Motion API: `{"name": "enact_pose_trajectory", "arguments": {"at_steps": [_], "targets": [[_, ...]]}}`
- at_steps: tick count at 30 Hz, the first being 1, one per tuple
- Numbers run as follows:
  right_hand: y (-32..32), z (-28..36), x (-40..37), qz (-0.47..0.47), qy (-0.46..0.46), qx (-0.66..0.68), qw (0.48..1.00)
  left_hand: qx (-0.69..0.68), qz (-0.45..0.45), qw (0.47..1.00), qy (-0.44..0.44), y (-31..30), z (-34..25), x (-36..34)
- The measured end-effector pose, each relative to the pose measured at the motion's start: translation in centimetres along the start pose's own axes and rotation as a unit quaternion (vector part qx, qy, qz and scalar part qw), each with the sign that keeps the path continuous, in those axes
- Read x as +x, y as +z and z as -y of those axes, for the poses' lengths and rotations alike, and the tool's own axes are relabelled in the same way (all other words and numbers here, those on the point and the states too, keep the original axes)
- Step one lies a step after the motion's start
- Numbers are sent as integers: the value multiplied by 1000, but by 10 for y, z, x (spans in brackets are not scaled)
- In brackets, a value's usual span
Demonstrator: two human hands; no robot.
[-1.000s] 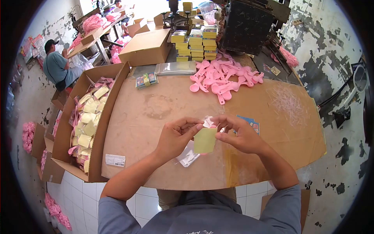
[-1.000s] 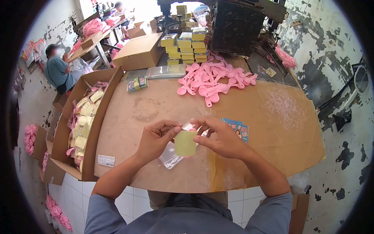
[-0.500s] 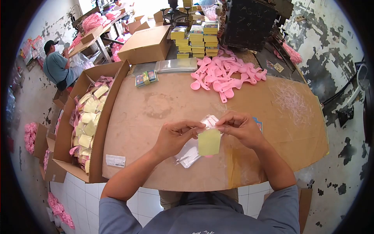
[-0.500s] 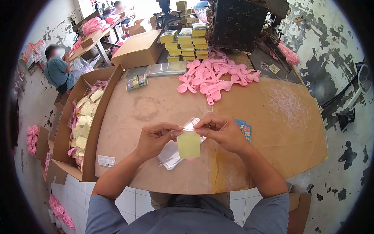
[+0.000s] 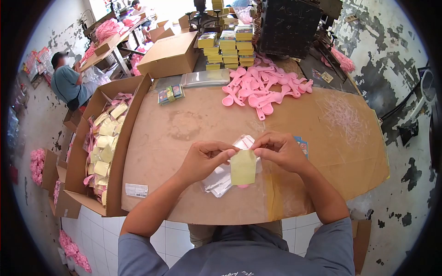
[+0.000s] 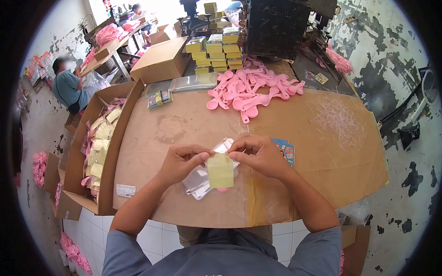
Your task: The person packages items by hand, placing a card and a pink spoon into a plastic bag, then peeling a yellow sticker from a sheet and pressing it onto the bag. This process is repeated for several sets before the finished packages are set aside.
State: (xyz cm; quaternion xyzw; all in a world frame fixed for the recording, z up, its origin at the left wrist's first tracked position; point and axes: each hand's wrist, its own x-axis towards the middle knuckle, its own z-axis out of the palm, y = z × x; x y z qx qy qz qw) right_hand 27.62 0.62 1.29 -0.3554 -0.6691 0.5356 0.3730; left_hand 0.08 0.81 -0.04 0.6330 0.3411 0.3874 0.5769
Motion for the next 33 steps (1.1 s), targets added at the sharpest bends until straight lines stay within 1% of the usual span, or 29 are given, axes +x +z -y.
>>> {"name": "enact_pose_trajectory", "arguments": {"at_steps": [2,4,5,7,10,13,14,16,17,18,19,21,22,23,25,26,28,29,30,31,33], "targets": [[1,-6,1,0,5,14,1000,5,-10,1000,-29,3,-4,1],[1,-9,2,0,23,38,999,1,-6,999,-32,0,-2,3],[3,-7,1,-6,16,47,999,-1,-4,999,-34,-1,-1,3],[10,4,1,-18,0,63,998,-6,-13,1000,-17,-2,-1,3],[9,0,-2,29,20,9,999,-37,-36,998,21,-2,-1,4],[7,-12,1,24,29,17,999,-84,-56,993,59,7,-4,5],[6,-11,0,18,26,38,999,-101,-62,990,70,10,-5,5],[8,-2,1,8,20,80,997,-34,8,999,14,1,1,3],[8,4,1,-14,17,80,997,1,42,999,-14,-3,3,2],[7,12,-1,-35,13,79,996,-31,51,998,-31,1,-8,1],[5,15,-1,-56,9,78,995,-19,-1,1000,-12,-5,-10,1],[-14,12,-3,-80,-15,-34,996,5,-104,994,25,-24,-17,1],[-25,11,-4,-93,-26,-89,991,-64,-219,968,100,-34,-20,5],[-35,14,-6,-110,-26,-136,984,-131,-329,919,172,-43,-23,9],[-53,26,-13,-146,-24,-228,962,-242,-393,855,239,-51,-47,10],[-61,25,-16,-160,-8,-274,948,-231,-389,862,229,-54,-45,11],[-76,23,-22,-184,27,-365,912,-111,-329,927,145,-55,-17,16],[-85,19,-27,-148,19,-409,900,-50,-296,949,100,-53,-2,17],[-94,13,-34,-111,10,-453,885,102,-254,958,81,-43,3,17],[-98,8,-37,-74,3,-494,866,251,-205,944,60,-31,8,17],[-100,4,-37,-50,62,-437,896,416,-162,889,105,-15,19,10]]}}
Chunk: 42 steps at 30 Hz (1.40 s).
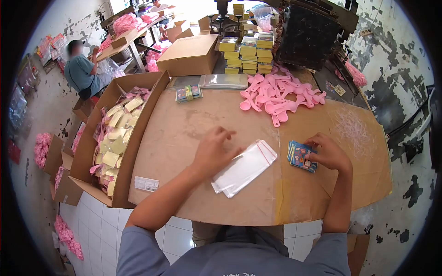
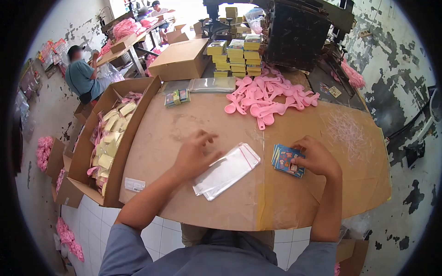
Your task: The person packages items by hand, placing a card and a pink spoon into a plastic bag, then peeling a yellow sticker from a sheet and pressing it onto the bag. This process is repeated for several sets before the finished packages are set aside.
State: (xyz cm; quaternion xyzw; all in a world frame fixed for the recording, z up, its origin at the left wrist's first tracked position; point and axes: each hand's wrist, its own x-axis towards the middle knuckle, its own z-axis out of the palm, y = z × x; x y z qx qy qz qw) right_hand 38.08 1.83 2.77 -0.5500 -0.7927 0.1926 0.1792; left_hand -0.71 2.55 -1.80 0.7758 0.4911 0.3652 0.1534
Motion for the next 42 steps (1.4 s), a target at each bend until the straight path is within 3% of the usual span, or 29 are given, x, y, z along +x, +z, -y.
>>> {"name": "enact_pose_trajectory", "arguments": {"at_steps": [1,7,10,13,16,19,25,28,34,37,40,42], "targets": [[0,-2,-1,25,24,30,999,78,16,996,48,5,-2,-2],[-6,0,6,52,88,103,989,-9,83,996,-31,11,-5,-3],[-2,-7,4,7,45,101,994,-34,87,994,-55,13,-5,-2],[-11,20,3,-23,45,110,993,-27,40,999,-23,14,-13,-3],[1,38,1,37,-23,244,969,16,48,999,13,18,-13,-4],[29,56,4,55,-92,313,944,-40,88,994,-52,15,-16,-2],[65,81,10,38,-196,295,934,-60,80,992,-77,15,-20,-3],[69,84,9,39,-198,243,949,-118,42,990,-63,18,-18,-4],[78,85,11,-31,-273,169,947,-55,60,997,4,12,-17,-4],[83,80,13,12,-263,113,958,-99,73,988,-92,6,-26,-4],[86,76,12,6,-245,130,961,-315,-19,946,-76,20,-6,-1],[81,80,9,5,-167,189,968,-437,32,890,-129,6,-3,2]]}}
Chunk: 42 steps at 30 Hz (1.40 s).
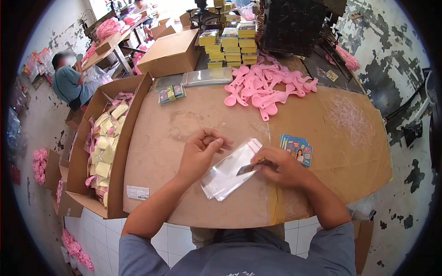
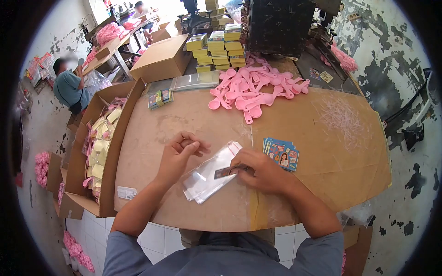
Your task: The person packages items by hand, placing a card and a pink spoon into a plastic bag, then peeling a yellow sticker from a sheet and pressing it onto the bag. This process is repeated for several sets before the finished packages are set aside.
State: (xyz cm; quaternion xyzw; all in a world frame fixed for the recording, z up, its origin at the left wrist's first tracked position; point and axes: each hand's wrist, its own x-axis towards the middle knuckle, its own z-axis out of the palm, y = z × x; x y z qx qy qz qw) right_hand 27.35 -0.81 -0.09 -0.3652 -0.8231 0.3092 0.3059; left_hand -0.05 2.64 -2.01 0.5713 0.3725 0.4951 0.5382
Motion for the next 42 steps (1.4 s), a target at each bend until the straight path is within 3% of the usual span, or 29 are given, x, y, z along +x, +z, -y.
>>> {"name": "enact_pose_trajectory", "arguments": {"at_steps": [4,6,7,10,13,16,19,22,25,28,31,34,36,40,42], "targets": [[-2,-12,0,-122,94,33,988,-99,34,993,-49,-2,-27,-2],[-4,-9,2,-162,113,173,965,-73,48,995,-43,3,-29,-6],[-5,-6,3,-181,122,241,946,-60,55,996,-40,7,-29,-8],[-5,-2,4,-230,90,274,929,-41,59,997,-26,17,-22,-11],[-5,-4,1,-227,62,230,944,17,70,996,-47,18,-23,-13],[-16,-13,0,-130,-81,-59,986,19,85,994,-66,21,-28,-15],[-13,-3,4,-83,-116,-68,987,88,124,988,-22,22,-19,-19],[1,20,1,-86,93,114,985,196,166,966,-20,24,-23,-23],[12,14,4,-189,77,269,941,128,156,978,-60,27,-28,-22],[12,8,-2,-117,151,227,955,93,160,982,-33,27,-19,-22],[9,16,7,-43,-2,70,997,26,155,986,-57,29,-22,-23],[-10,3,21,-43,69,148,986,53,135,986,-80,26,-28,-21],[-32,-15,41,-104,37,-40,993,18,119,990,-78,25,-23,-19],[-53,-73,67,-168,-103,-336,921,-3,117,990,-76,23,-17,-16],[-55,-73,66,-115,-51,-324,937,6,121,990,-74,22,-21,-16]]}}
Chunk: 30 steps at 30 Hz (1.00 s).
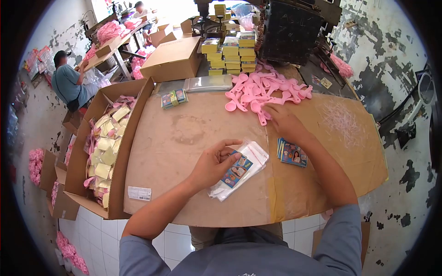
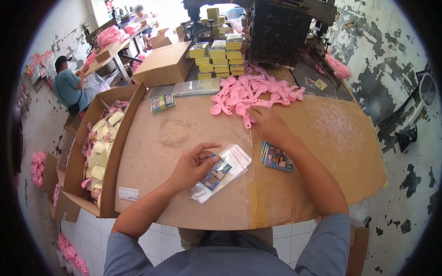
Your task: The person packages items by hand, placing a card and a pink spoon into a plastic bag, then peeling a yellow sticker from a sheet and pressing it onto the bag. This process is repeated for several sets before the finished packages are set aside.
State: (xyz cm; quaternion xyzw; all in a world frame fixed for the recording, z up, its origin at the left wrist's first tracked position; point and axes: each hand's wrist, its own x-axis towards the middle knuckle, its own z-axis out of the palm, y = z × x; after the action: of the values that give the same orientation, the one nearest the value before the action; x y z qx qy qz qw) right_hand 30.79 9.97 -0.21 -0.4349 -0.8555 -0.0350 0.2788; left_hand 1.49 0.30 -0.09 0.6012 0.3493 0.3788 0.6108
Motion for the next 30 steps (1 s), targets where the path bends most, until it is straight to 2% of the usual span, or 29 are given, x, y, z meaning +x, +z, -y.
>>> {"name": "enact_pose_trajectory", "arguments": {"at_steps": [4,7,10,11,12,13,16,19,22,25,28,30], "targets": [[-12,9,-8,101,3,-41,994,-26,7,1000,10,-4,6,2],[-28,26,-18,23,-33,-42,998,-35,12,999,11,-3,7,2],[-47,58,-23,-71,-2,80,994,-61,9,998,6,1,-4,-3],[-48,71,-28,-72,64,214,972,-68,11,998,12,3,-5,-4],[-47,85,-33,-71,129,343,928,-75,12,997,19,4,-6,-4],[-45,94,-36,-69,192,464,862,-80,14,996,25,5,-6,-5],[-41,103,-35,-134,202,541,806,-59,19,998,17,6,-5,-6],[-41,104,-31,-172,219,570,773,-47,26,999,4,7,-1,-6],[-31,109,-36,-150,220,562,783,-23,20,999,-24,10,-4,-8],[-24,118,-38,-152,217,540,799,18,28,999,-16,10,4,-7],[-11,125,-47,-162,220,555,786,22,15,998,-60,13,-3,-7],[3,128,-53,-139,208,564,787,-34,7,999,-13,14,8,-4]]}}
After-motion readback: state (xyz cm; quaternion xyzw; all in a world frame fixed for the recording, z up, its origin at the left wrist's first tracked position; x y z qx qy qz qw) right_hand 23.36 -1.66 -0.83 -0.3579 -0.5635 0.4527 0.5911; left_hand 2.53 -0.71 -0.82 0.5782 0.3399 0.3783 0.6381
